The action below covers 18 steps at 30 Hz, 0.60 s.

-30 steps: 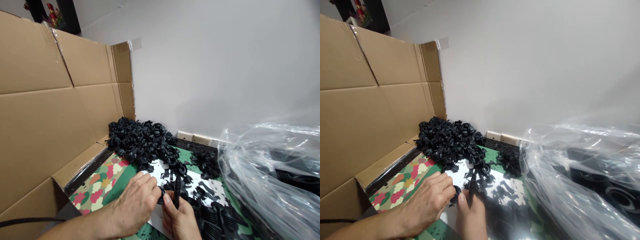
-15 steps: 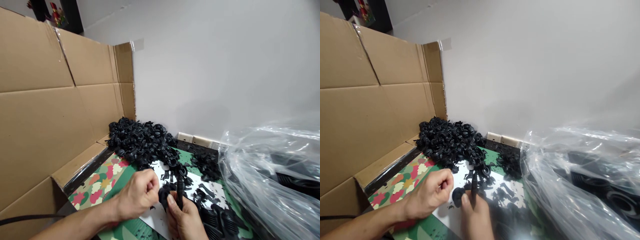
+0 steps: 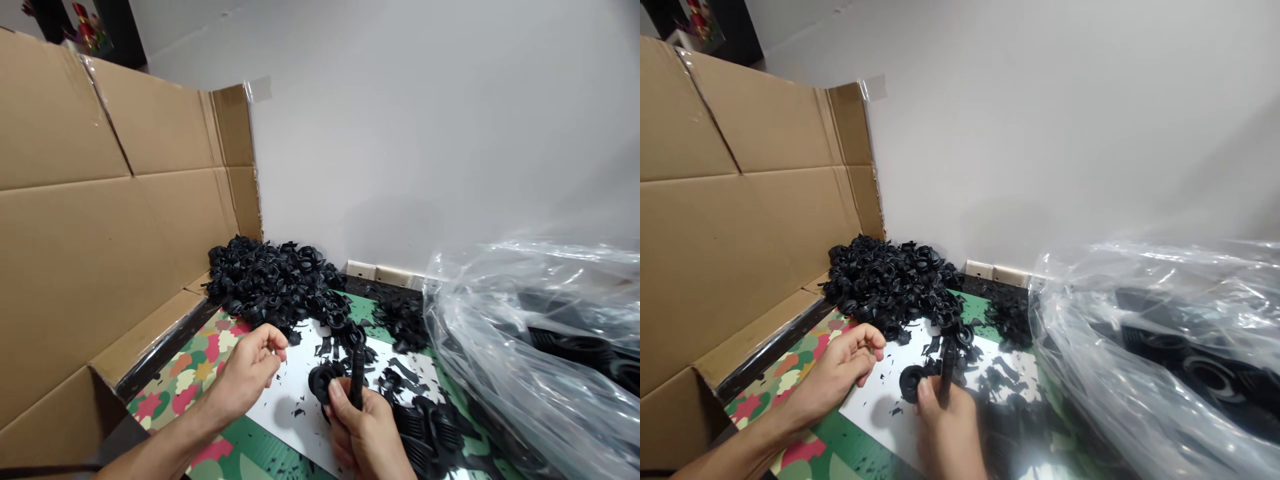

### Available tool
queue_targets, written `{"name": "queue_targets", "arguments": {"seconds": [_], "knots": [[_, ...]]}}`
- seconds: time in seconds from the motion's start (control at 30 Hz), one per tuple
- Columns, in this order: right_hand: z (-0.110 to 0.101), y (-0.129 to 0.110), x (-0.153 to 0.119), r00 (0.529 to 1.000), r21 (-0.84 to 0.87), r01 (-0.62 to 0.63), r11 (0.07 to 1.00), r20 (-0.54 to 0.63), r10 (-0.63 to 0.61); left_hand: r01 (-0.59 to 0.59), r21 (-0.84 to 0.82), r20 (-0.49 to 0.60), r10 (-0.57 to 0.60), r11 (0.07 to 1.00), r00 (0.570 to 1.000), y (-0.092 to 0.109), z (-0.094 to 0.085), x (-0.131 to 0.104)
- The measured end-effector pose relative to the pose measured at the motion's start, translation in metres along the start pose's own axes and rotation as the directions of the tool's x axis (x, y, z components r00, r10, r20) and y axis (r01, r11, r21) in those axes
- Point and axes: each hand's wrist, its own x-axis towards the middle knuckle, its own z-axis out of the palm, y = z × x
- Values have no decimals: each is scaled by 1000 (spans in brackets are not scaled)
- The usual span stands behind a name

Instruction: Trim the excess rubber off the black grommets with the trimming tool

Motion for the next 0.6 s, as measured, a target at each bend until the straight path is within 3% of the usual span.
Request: {"name": "queue_targets", "arguments": {"seconds": [0.23,0.6], "knots": [[4,-2,-1,996,21,-84,996,-18,84,50,-100,74,-43,994,996,-5,8,-3],[7,-16,-9,994,62,-81,995,84,76,168,-262,272,-94,950,958,-13,20,-9]]}}
